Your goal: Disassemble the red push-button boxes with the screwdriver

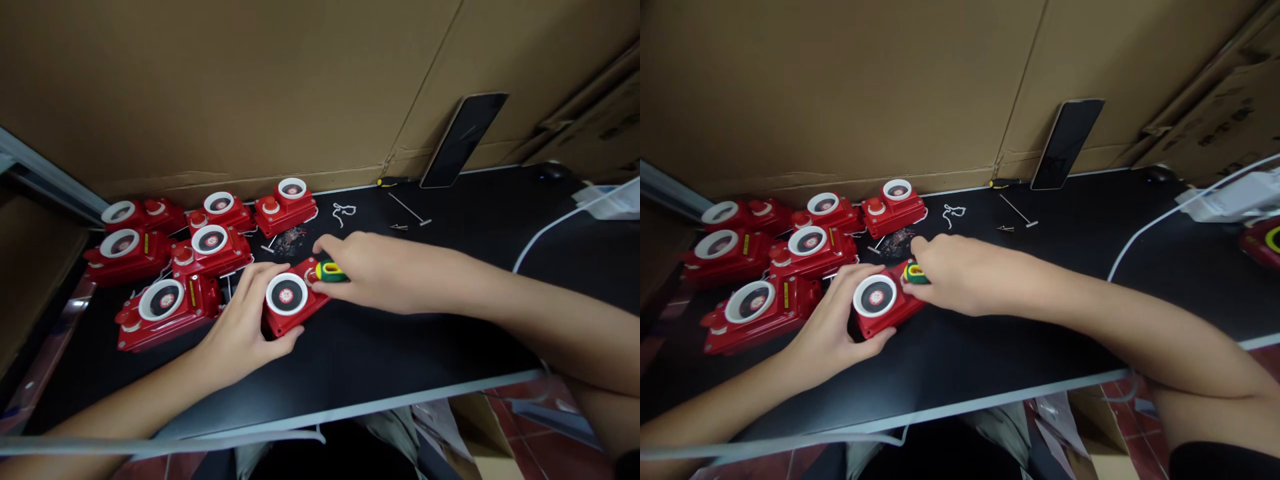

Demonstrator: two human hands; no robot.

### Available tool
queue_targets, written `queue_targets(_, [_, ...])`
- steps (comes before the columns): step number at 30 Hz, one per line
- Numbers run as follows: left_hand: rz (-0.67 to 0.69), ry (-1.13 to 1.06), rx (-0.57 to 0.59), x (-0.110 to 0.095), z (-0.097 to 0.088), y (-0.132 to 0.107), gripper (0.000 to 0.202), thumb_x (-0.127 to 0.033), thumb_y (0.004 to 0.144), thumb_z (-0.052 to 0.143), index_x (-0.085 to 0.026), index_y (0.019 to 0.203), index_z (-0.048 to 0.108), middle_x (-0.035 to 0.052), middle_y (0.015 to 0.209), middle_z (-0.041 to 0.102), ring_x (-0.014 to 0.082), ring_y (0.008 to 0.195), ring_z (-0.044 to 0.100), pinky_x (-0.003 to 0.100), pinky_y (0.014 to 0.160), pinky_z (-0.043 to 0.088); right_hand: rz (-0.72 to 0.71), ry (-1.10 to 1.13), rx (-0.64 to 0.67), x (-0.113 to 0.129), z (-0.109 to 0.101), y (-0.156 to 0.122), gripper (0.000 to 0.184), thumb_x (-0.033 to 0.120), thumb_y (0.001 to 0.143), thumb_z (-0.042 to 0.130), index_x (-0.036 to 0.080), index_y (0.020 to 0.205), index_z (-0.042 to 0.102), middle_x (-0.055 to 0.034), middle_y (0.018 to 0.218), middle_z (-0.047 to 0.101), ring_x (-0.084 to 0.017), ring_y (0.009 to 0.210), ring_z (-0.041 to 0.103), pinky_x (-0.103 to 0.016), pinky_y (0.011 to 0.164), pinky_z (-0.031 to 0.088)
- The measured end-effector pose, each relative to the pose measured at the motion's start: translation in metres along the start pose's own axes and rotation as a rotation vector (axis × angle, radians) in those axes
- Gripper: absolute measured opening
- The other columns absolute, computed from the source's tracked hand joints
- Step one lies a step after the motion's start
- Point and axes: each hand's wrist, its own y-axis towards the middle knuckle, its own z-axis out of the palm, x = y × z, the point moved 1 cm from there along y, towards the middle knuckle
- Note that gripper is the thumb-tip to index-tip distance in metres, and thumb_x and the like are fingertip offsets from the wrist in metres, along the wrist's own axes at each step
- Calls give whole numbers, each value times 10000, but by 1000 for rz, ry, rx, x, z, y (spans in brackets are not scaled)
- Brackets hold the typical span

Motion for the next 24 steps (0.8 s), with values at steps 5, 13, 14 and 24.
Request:
queue_targets(5, [1,12,-11,1,-6,8,679,-313,959,759,-227,1561,459,152,1516,630,357,1387,673,566,1221,553,-226,499,-325,-13,-28,-10,480,639,1070,577,219,841,606,-6,723,564,-158,630,485,-317,625,368])
queue_targets(13, [15,-78,17,7,-8,13,581,-403,1020,769,-226,1512,516,109,1464,687,293,1336,707,449,1184,573,-620,1032,-29,-11,-38,-20,654,709,1156,262,270,686,384,48,549,312,-130,504,343,-305,512,376])
queue_targets(14, [12,-84,18,7,-9,14,575,-421,1025,774,-234,1509,526,103,1458,695,291,1329,711,446,1178,577,-701,1094,32,-12,-33,-18,628,689,1162,298,260,719,416,48,572,336,-129,530,361,-294,531,394])
queue_targets(24, [-4,-98,6,10,-8,13,589,-464,1014,798,-248,1505,552,104,1466,715,314,1329,725,457,1172,591,-914,1587,52,-8,10,2,478,403,1182,481,201,750,517,68,592,374,-99,509,278,-264,497,252])
